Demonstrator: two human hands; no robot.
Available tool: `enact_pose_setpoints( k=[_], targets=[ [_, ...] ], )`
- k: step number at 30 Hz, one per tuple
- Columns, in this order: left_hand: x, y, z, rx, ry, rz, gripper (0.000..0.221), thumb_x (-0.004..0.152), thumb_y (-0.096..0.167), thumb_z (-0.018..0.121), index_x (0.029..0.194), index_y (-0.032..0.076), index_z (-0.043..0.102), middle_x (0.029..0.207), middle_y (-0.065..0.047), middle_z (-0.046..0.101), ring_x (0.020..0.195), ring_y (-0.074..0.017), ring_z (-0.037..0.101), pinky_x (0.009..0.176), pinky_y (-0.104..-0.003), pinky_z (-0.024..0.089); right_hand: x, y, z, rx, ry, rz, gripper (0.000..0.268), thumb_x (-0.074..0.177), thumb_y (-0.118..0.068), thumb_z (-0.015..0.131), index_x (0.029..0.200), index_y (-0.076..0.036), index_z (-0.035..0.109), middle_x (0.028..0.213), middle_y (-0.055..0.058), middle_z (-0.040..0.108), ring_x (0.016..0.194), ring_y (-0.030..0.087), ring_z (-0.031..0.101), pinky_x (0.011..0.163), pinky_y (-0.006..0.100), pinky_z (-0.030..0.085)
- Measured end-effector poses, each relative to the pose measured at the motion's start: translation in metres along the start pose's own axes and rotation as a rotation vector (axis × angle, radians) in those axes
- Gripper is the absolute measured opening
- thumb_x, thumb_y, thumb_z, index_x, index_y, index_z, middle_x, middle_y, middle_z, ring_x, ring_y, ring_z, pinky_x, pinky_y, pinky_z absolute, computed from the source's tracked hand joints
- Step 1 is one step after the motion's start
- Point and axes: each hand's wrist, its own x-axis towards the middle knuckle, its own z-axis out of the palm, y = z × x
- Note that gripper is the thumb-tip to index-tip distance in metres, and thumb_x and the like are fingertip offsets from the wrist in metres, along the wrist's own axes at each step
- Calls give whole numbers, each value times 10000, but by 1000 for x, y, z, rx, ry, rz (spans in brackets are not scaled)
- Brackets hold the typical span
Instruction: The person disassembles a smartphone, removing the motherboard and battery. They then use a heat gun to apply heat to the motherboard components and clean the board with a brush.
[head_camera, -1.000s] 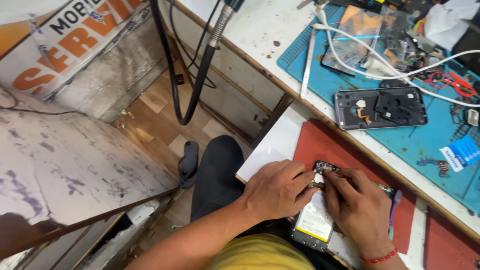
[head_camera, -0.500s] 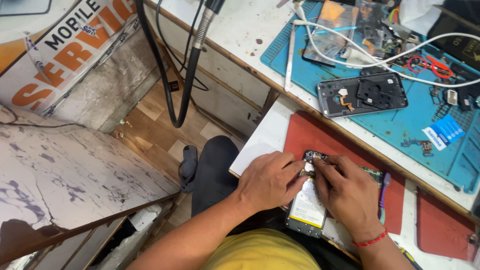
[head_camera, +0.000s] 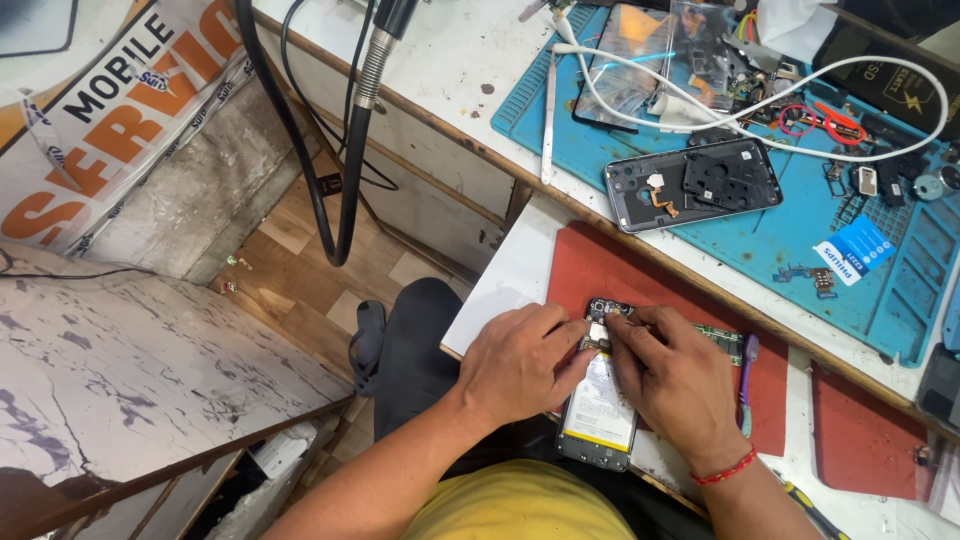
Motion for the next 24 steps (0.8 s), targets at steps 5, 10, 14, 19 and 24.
enact_pose_setpoints(
  k=[5,10,14,19,24],
  targets=[
    [1,1,-1,-7,-10,-4,224,898,235,764,1029,56,732,848,-53,582,756,-242,628,651,-387,510,-2,3,2,31,11,44,214,825,-132,761,1037,-122,783,996,64,715,753,261,712,625,365,566],
    [1,0,0,-7,-7,-7,238,889,238,770,1033,52,736,850,-49,585,754,-239,626,651,-383,508,-3,6,4,58,-11,98,212,819,-149,769,1029,-118,782,1003,63,721,722,250,715,610,365,571],
    [1,0,0,-1,-9,-4,249,887,236,771,1045,46,741,852,-49,588,752,-238,625,651,-382,508,-3,5,4,73,0,88,218,827,-146,765,1042,-114,774,999,62,714,729,252,715,608,363,573],
    [2,1,-1,0,-18,-7,257,881,231,771,1048,38,743,850,-52,589,753,-241,627,647,-383,508,-1,2,2,54,-13,83,220,808,-134,763,1028,-125,781,983,54,712,724,255,715,594,368,572],
    [3,1,0,2,-23,-13,246,874,229,777,1030,43,740,844,-60,594,747,-252,629,643,-395,504,3,-2,-2,52,5,25,227,792,-118,756,1018,-118,775,972,60,707,741,272,707,608,381,570]
  ],
)
